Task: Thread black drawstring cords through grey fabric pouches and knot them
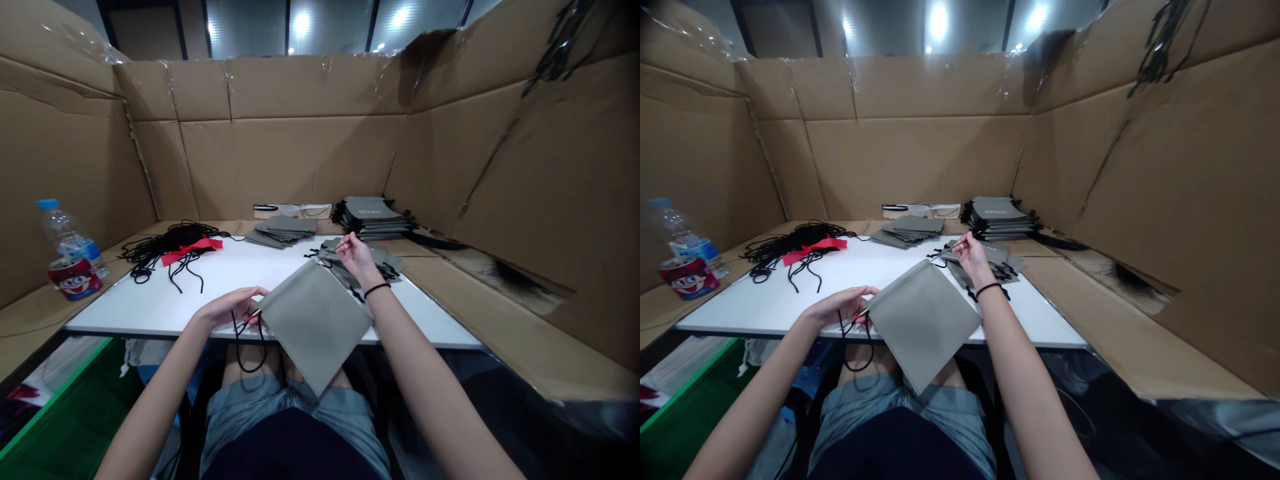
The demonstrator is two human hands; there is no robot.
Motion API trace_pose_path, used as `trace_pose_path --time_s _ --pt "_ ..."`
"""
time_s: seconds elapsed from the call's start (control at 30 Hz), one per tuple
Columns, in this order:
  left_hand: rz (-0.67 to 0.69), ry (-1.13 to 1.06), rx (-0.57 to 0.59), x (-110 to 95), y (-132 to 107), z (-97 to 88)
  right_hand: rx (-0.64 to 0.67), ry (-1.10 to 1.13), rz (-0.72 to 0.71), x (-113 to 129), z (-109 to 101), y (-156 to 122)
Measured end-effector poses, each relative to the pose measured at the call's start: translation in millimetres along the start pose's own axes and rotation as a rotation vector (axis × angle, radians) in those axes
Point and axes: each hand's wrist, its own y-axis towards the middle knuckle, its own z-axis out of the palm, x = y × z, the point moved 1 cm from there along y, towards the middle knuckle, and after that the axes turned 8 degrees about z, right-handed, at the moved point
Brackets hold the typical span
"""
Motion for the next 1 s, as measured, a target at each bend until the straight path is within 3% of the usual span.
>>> trace_pose_path --time_s 0.23,0.47,0.73,1.0 --pt "-0.008 0.151 -0.077 -1.6 0.0 3.5 0.028 -0.032 0.034 -5.4 -0.6 3.6" --pt "-0.095 0.281 -0.005 0.2 -1.0 -1.6 0.064 -0.058 0.064 -8.7 -2.8 7.5" --pt "-0.146 0.287 -0.047 -2.4 -0.8 -1.4 0.054 -0.063 0.084 -9.3 -0.8 5.1" --pt "-0.046 0.369 -0.054 -2.3 0.6 -1.1 -0.059 -0.009 0.124 -7.4 -1.3 4.6"
